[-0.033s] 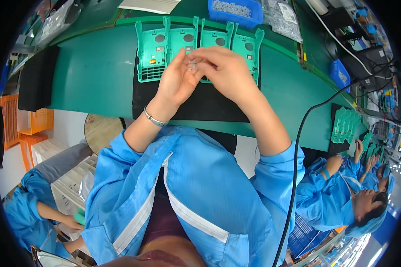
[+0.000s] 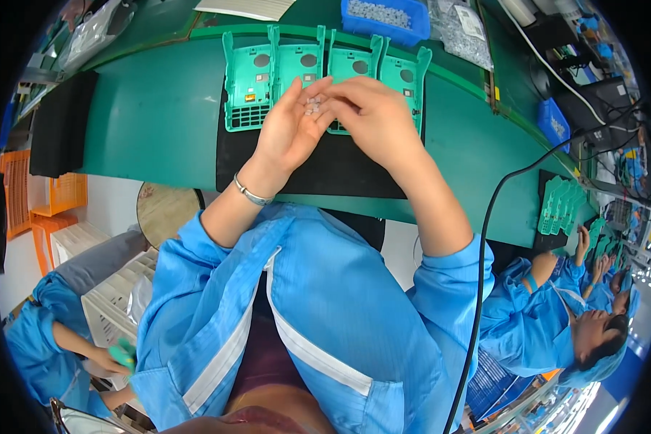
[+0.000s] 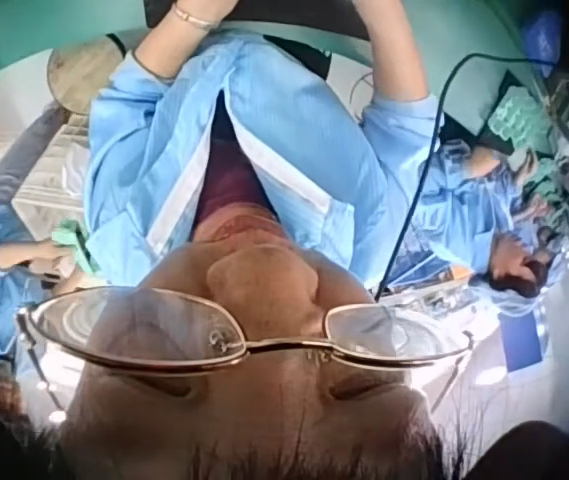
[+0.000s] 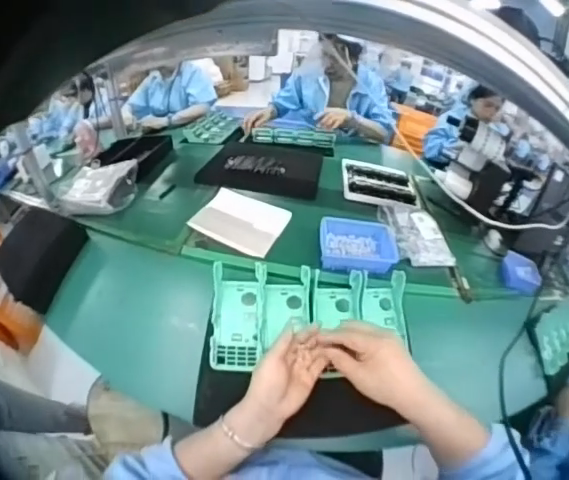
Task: The person assembles electronic components into green plastic housings by hand, placing circuit boards and foam pads into the housings.
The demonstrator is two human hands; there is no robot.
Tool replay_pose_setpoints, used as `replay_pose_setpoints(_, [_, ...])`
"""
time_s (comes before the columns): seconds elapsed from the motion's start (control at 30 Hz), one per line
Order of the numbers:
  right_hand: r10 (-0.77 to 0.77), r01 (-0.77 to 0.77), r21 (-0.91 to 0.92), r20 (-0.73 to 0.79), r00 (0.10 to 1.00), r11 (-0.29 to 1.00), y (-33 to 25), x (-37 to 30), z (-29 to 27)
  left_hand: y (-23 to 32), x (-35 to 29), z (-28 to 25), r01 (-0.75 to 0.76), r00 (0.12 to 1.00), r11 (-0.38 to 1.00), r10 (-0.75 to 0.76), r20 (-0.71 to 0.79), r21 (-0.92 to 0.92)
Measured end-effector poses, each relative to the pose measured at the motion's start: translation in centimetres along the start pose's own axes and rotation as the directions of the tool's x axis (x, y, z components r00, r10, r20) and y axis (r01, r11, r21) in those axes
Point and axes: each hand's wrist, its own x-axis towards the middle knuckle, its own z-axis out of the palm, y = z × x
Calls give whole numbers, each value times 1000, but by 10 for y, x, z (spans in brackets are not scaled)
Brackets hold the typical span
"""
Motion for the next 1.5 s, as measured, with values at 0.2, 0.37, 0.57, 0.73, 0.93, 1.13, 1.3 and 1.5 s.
replay_pose_setpoints(0.2, [-33,29,-161,-22,999,987,0,-25,16,1,-15,2,-8,1000,999,7,12,36])
replay_pose_setpoints(0.37, [-77,52,-257,-90,993,965,2,-26,25,-1,-20,3,-12,1000,1000,11,14,29])
replay_pose_setpoints(0.57, [-154,99,-422,-97,983,901,-1,-23,28,-6,-24,0,5,998,999,-7,57,38])
replay_pose_setpoints(0.73, [-169,111,-563,-53,984,819,0,-24,30,-9,-29,6,36,999,996,-39,30,79])
replay_pose_setpoints(0.93, [230,-268,-248,-171,958,931,26,-15,5,-9,-30,3,49,999,995,-48,-8,92])
replay_pose_setpoints(1.13, [631,-633,-61,-47,774,772,78,3,-36,-3,-39,0,87,996,960,-84,-22,265])
replay_pose_setpoints(1.3, [635,-633,-100,-15,772,768,89,16,-34,5,-43,1,111,994,932,-106,-36,344])
replay_pose_setpoints(1.5, [608,-583,-208,78,790,785,91,27,-38,10,-50,9,67,997,930,-53,-47,363])
